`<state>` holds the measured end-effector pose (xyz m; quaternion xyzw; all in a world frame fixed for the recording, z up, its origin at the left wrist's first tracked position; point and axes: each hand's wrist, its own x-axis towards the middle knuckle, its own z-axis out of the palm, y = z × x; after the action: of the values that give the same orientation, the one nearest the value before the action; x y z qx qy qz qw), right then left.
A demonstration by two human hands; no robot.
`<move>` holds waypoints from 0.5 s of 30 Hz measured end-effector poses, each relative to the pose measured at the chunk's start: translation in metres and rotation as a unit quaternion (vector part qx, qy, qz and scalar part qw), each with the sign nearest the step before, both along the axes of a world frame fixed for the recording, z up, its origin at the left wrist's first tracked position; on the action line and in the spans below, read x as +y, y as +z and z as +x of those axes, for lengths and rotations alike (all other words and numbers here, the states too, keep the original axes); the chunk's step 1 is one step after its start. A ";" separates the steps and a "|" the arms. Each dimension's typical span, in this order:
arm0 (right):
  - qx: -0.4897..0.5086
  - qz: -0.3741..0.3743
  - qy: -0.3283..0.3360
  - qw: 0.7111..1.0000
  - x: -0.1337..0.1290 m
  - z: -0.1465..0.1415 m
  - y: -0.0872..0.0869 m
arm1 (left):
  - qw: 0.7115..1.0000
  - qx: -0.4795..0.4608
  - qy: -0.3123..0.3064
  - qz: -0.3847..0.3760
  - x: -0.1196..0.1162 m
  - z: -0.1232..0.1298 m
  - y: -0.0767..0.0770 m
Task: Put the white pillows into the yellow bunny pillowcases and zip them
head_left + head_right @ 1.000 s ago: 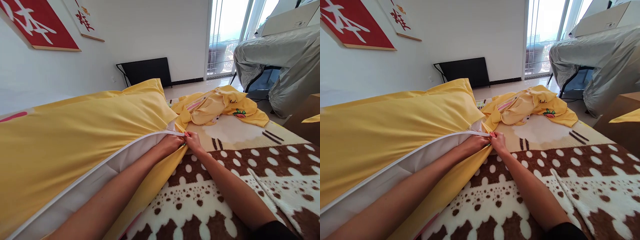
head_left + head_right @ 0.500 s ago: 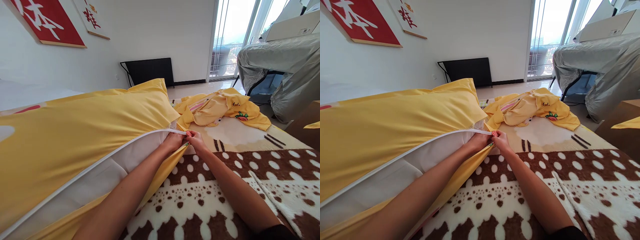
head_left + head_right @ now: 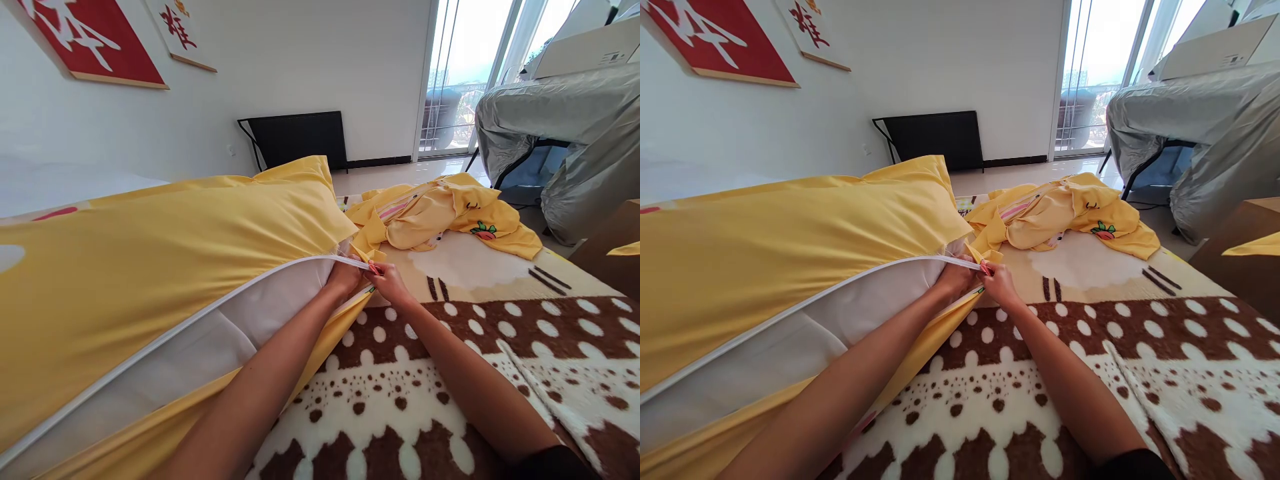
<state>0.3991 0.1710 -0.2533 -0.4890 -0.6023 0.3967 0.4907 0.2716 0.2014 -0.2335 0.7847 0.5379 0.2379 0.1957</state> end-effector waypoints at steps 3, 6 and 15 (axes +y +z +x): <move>0.030 0.009 0.031 0.999 -0.002 -0.001 0.001 | 1.000 -0.014 0.003 -0.010 0.004 -0.001 -0.002; 0.053 0.014 0.022 0.998 -0.004 -0.004 -0.002 | 1.000 -0.006 -0.014 -0.015 0.010 -0.003 -0.002; 0.036 0.024 -0.085 0.995 -0.004 -0.012 -0.011 | 0.989 0.069 -0.127 -0.037 0.020 -0.013 0.001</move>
<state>0.3868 0.1668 -0.2644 -0.5118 -0.5498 0.3560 0.5559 0.2582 0.2211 -0.2326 0.8537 0.4542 0.1362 0.2154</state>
